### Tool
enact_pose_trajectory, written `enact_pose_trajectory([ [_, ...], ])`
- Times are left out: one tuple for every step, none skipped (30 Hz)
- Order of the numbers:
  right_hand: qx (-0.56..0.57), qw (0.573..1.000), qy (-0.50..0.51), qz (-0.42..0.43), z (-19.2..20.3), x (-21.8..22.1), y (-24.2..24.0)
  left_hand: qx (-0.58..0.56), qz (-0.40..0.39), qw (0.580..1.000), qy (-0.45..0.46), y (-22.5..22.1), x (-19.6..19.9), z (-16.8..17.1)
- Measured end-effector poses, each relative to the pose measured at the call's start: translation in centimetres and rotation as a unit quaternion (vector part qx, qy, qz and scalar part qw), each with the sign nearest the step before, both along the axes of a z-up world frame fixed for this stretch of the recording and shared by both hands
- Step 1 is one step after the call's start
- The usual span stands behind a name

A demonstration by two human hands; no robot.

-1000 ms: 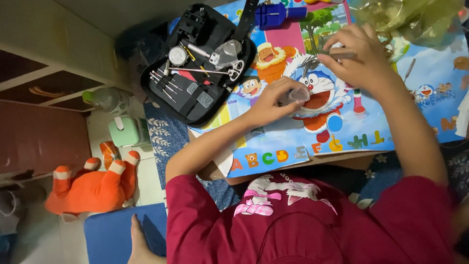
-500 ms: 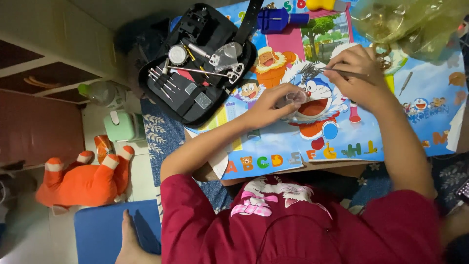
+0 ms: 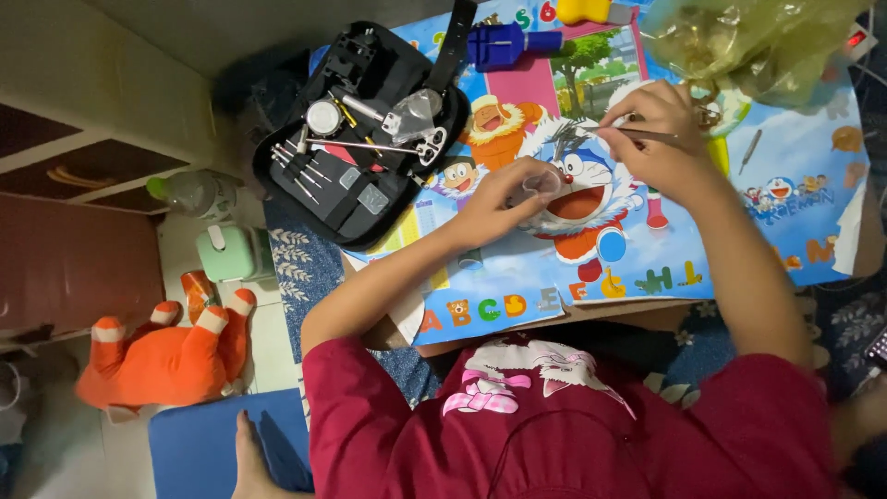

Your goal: Repairing a watch by manipulating small internal components using precision tools on a low table.

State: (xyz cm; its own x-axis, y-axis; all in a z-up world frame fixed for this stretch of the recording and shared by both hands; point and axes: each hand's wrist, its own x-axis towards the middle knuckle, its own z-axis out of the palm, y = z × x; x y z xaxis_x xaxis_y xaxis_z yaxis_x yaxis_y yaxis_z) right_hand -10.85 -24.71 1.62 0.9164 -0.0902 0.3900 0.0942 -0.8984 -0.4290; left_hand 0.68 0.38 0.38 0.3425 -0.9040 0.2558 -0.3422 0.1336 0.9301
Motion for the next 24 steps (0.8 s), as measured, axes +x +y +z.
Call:
enact_pose_trajectory([
  [0.0, 1.0, 0.001, -0.003, -0.2, 0.1, 0.1, 0.0, -0.003, 1.0, 0.001, 0.1, -0.2, 0.3],
  [0.012, 1.0, -0.021, -0.006, -0.4, 0.1, 0.2, 0.0, 0.004, 1.0, 0.01, 0.1, -0.3, 0.6],
  [0.025, 0.999, -0.042, -0.009, -0.6, 0.2, 0.3, 0.001, 0.012, 1.0, 0.02, 0.2, -0.4, 1.0],
  [0.024, 0.999, -0.045, -0.013, -0.6, 0.2, 0.4, 0.0, 0.008, 1.0, 0.017, 0.1, -0.5, 0.9],
  [0.081, 0.995, -0.054, -0.01, -0.5, 0.3, 0.4, 0.006, 0.03, 1.0, -0.004, 0.1, -0.6, 0.8],
  [0.138, 0.988, -0.062, -0.005, -0.5, 0.4, 0.5, 0.012, 0.053, 0.998, -0.026, 0.2, -0.6, 0.8],
  [0.138, 0.988, -0.065, -0.007, 0.0, 0.3, 0.9, 0.011, 0.051, 0.998, -0.029, 0.2, -0.7, 1.0],
  [0.238, 0.97, -0.05, 0.003, 0.6, 0.2, 1.3, 0.009, 0.058, 0.997, -0.049, 0.1, -0.8, 1.1],
  [0.335, 0.942, -0.034, 0.014, 1.2, 0.2, 1.6, 0.006, 0.065, 0.995, -0.07, 0.1, -0.8, 1.3],
  [0.334, 0.942, -0.035, 0.015, 1.3, 0.1, 1.9, 0.005, 0.065, 0.995, -0.071, -0.1, -0.5, 0.4],
  [0.367, 0.928, -0.041, 0.04, 1.4, 0.0, 2.2, -0.023, 0.069, 0.993, -0.098, -0.3, -0.2, -0.6],
  [0.399, 0.914, -0.045, 0.065, 1.4, -0.2, 2.5, -0.052, 0.072, 0.988, -0.123, -0.4, -0.1, -1.6],
  [0.398, 0.914, -0.045, 0.066, 1.5, -0.1, 2.7, -0.052, 0.073, 0.988, -0.123, -0.5, 0.0, -1.8],
  [0.384, 0.915, -0.066, 0.105, 1.5, -0.1, 2.8, -0.056, 0.069, 0.989, -0.119, -0.5, 0.0, -2.0],
  [0.368, 0.914, -0.086, 0.145, 1.6, 0.0, 3.0, -0.059, 0.065, 0.99, -0.115, -0.6, 0.0, -2.3],
  [0.367, 0.914, -0.087, 0.147, 1.3, 0.1, 3.0, -0.06, 0.066, 0.989, -0.116, -0.6, -0.1, -2.3],
  [0.388, 0.905, -0.08, 0.158, 1.0, 0.3, 3.0, -0.055, 0.07, 0.989, -0.12, -0.6, -0.1, -2.3],
  [0.409, 0.894, -0.072, 0.169, 0.7, 0.3, 3.1, -0.049, 0.074, 0.988, -0.123, -0.5, -0.1, -2.4],
  [0.409, 0.894, -0.071, 0.171, 0.7, 0.4, 3.1, -0.048, 0.076, 0.988, -0.123, -0.6, -0.1, -2.2],
  [0.411, 0.894, -0.059, 0.171, 0.6, 0.3, 3.3, -0.05, 0.072, 0.99, -0.115, -0.6, -0.1, -2.0],
  [0.413, 0.893, -0.046, 0.172, 0.5, 0.1, 3.4, -0.051, 0.067, 0.991, -0.107, -0.6, -0.2, -1.9],
  [0.414, 0.893, -0.045, 0.173, 0.3, 0.1, 3.4, -0.05, 0.068, 0.991, -0.107, -0.5, -0.1, -2.2],
  [0.415, 0.892, -0.043, 0.173, 0.2, 0.0, 3.4, -0.046, 0.07, 0.991, -0.109, -0.5, -0.1, -2.4],
  [0.415, 0.892, -0.042, 0.173, 0.1, 0.0, 3.3, -0.042, 0.07, 0.991, -0.11, -0.6, 0.0, -2.7],
])
